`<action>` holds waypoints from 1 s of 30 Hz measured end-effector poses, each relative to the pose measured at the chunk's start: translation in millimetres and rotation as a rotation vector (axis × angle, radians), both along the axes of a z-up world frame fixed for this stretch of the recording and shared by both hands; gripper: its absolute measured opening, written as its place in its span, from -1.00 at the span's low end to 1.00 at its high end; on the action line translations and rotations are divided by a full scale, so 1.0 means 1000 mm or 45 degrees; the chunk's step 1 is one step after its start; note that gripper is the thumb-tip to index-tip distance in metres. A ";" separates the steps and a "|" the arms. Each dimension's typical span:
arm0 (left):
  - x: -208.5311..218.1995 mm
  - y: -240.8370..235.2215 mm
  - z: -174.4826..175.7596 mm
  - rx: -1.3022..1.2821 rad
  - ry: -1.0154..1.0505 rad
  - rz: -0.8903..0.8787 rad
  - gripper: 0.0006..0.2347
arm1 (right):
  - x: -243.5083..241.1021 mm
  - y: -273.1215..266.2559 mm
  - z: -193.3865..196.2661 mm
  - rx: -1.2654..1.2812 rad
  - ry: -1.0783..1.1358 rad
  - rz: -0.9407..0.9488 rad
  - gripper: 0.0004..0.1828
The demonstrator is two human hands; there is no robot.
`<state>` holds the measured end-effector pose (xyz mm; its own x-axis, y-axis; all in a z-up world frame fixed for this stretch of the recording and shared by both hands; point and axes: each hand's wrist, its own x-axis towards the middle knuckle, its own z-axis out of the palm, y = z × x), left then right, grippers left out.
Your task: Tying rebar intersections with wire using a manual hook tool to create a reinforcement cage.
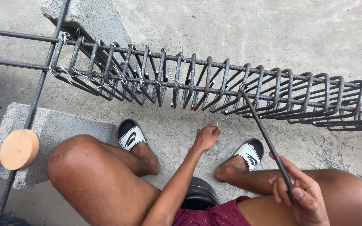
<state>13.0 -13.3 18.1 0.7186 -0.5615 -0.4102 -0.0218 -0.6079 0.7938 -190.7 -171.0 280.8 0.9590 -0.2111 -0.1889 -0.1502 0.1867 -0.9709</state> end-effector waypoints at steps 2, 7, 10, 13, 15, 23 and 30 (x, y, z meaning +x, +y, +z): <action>-0.004 -0.003 -0.026 -0.033 -0.225 0.068 -0.64 | 0.000 0.002 0.002 0.013 -0.002 -0.003 -0.04; 0.000 0.001 -0.033 -0.202 -0.506 0.251 -0.74 | -0.002 0.002 0.001 0.017 0.009 -0.009 -0.03; 0.003 0.007 -0.016 -0.220 -0.286 0.318 -0.81 | -0.001 0.002 0.000 0.054 -0.004 -0.005 -0.03; 0.002 0.007 -0.022 -0.247 -0.352 0.328 -0.85 | -0.001 0.002 0.001 0.046 -0.013 -0.001 -0.04; 0.002 0.005 -0.029 -0.165 -0.239 0.254 -0.91 | -0.001 0.002 0.001 0.037 -0.014 0.003 -0.04; -0.004 0.003 -0.028 -0.004 -0.153 0.109 -0.89 | -0.005 -0.042 -0.006 -0.225 0.060 0.013 -0.13; -0.008 0.005 -0.007 0.291 -0.128 -0.276 -0.62 | 0.107 -0.014 0.092 -1.517 0.844 0.098 -0.02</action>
